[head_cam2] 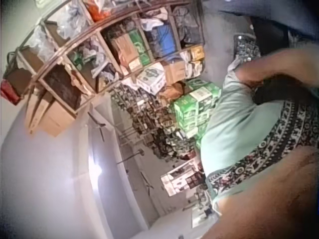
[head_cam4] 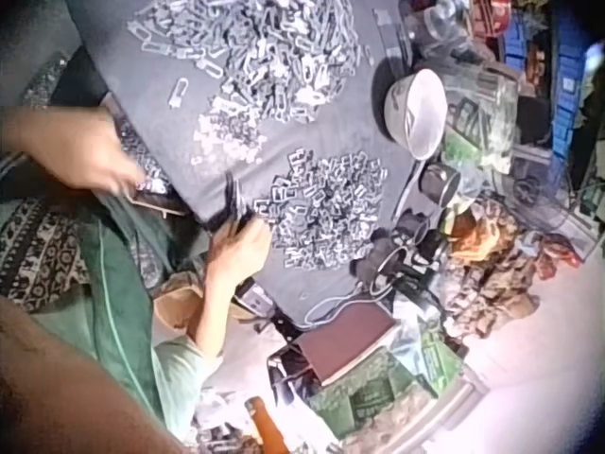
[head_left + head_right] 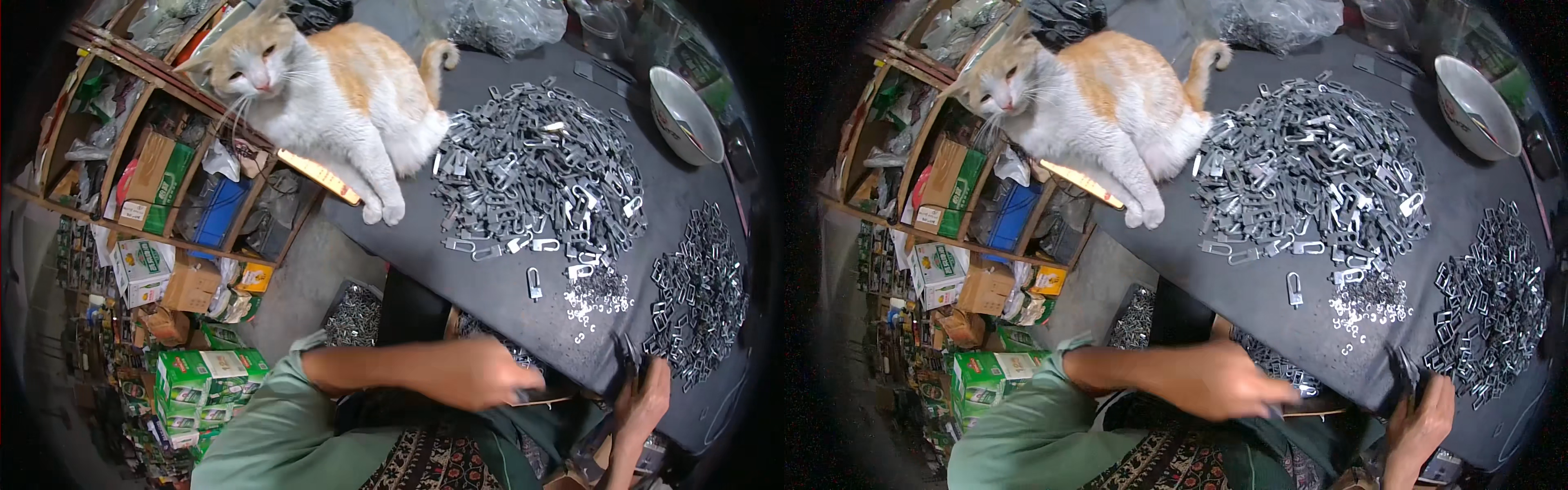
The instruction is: The person assembles metal hardware components by fitting metal pieces together and crimping them with pliers.
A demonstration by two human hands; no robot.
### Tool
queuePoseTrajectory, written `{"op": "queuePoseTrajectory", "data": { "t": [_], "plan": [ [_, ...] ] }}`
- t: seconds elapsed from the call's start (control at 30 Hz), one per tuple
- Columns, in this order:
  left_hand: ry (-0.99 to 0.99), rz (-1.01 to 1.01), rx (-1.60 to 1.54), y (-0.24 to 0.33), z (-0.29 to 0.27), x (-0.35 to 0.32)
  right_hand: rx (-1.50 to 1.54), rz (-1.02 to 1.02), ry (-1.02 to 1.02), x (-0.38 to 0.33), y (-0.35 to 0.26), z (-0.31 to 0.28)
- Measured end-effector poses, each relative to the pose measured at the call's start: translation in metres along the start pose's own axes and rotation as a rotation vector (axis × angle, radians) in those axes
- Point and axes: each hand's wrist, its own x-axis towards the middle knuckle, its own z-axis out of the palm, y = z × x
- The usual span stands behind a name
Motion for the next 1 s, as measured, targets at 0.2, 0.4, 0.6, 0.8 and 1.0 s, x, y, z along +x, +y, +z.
{"op": "queuePoseTrajectory", "data": {
  "t": [0.2, 0.4, 0.6, 0.8, 1.0],
  "plan": [
    [0.236, 0.069, -0.209, 0.01, 0.078, 0.037, -0.081, -0.018, 0.014, -0.011, -0.006, 0.003],
    [0.449, -0.202, -0.356, 0.012, 0.074, 0.036, -0.044, -0.055, -0.008, -0.016, -0.008, -0.001],
    [0.57, -0.116, -0.438, 0.018, 0.056, 0.044, 0.621, 0.184, -0.029, -0.035, -0.03, -0.015],
    [0.524, -0.069, -0.37, 0.019, 0.052, 0.046, 0.832, 0.011, -0.275, -0.014, -0.045, -0.025],
    [0.473, -0.127, -0.498, 0.027, 0.054, 0.047, 1.02, 0.103, -0.184, -0.02, -0.05, -0.022]
  ]
}}
